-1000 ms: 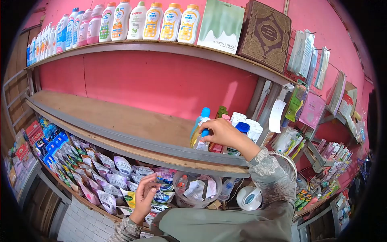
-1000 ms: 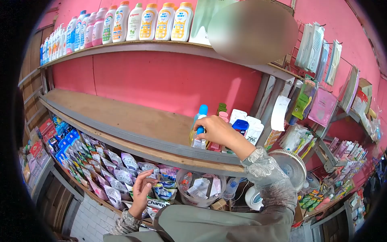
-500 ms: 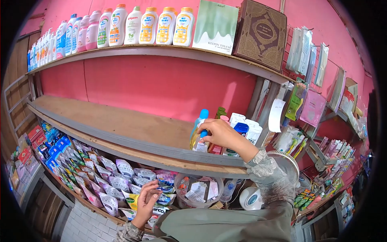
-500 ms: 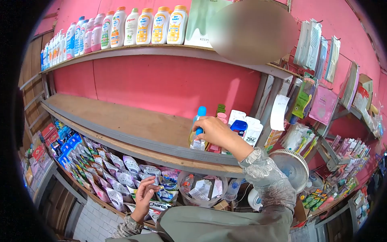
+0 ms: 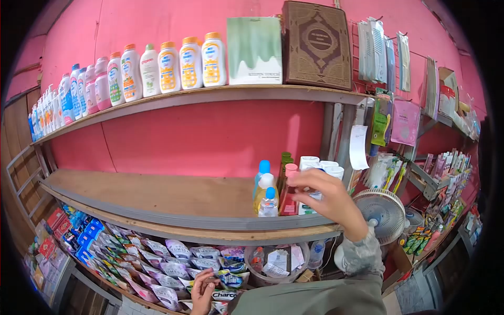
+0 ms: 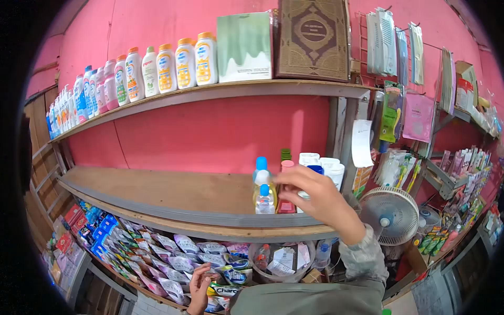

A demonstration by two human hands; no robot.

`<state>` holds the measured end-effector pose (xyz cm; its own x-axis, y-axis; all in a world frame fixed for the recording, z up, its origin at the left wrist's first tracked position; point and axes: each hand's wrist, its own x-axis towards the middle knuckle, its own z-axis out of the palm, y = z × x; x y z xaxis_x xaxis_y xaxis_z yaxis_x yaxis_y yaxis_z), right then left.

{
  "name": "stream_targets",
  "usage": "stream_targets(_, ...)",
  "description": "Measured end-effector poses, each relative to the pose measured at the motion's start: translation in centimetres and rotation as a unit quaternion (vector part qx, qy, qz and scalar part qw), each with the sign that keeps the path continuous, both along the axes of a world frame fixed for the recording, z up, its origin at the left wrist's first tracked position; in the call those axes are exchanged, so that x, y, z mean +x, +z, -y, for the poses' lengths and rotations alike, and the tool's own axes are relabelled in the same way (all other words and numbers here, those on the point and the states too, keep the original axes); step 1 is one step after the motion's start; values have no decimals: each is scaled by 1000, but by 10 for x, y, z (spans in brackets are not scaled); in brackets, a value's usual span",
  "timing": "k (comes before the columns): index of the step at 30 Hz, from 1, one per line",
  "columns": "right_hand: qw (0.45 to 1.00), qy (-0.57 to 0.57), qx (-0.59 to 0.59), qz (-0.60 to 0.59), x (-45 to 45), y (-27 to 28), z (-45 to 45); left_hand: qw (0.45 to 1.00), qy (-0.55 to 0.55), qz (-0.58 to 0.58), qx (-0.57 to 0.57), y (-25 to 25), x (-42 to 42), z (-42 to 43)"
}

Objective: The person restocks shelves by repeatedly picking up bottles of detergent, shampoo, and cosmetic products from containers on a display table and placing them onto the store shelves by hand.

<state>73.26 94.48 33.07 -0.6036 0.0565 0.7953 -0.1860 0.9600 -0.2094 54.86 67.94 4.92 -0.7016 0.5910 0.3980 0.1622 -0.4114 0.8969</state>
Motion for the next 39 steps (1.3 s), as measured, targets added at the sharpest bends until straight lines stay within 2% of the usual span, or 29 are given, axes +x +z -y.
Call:
stream_targets(3, 997, 61, -52, -3, 18, -25, 18, 1000, 18, -1, 2, -5, -7, 21)
stream_targets(4, 977, 154, -148, 2, 19, -45, 19, 1000, 24, -4, 5, -7, -10, 32)
stream_targets(5, 939, 245, -243, 10, 14, -71, 22, 999, 39, 6, 9, -15, -13, 42)
stream_targets(6, 863, 340, -374, 7, 4, -96, 34, 999, 42, 16, 12, -18, -15, 54)
stream_targets(7, 758, 423, -497, 8, -7, -122, 47, 998, 48, 27, 15, -21, -16, 68)
stream_targets(10, 651, 448, -612, 26, -61, -189, 93, 996, 61, 60, 39, -10, -17, 117)
stream_targets(13, 579, 476, -654, 102, -120, -217, 162, 994, 99, 38, 7, -1, -26, 186)
stream_targets(18, 599, 492, -589, 228, -195, -219, 293, 981, 190, 39, 15, -2, -46, 323)
stream_targets(22, 543, 527, -597, 266, -254, -240, 403, 960, 277, 31, -7, -12, -47, 433)
stream_targets(28, 421, 573, -598, 370, -327, -270, 567, 903, 426, 45, -45, -5, -19, 565)
stream_targets(30, 387, 597, -569, 412, -347, -265, 613, 877, 476, 54, -43, -11, -13, 596)
stream_targets(33, 383, 620, -506, 461, -379, -262, 674, 839, 540, 65, -7, -27, -12, 628)
stream_targets(39, 282, 654, -451, 538, -454, -281, 786, 775, 621, 120, 3, -51, -38, 670)
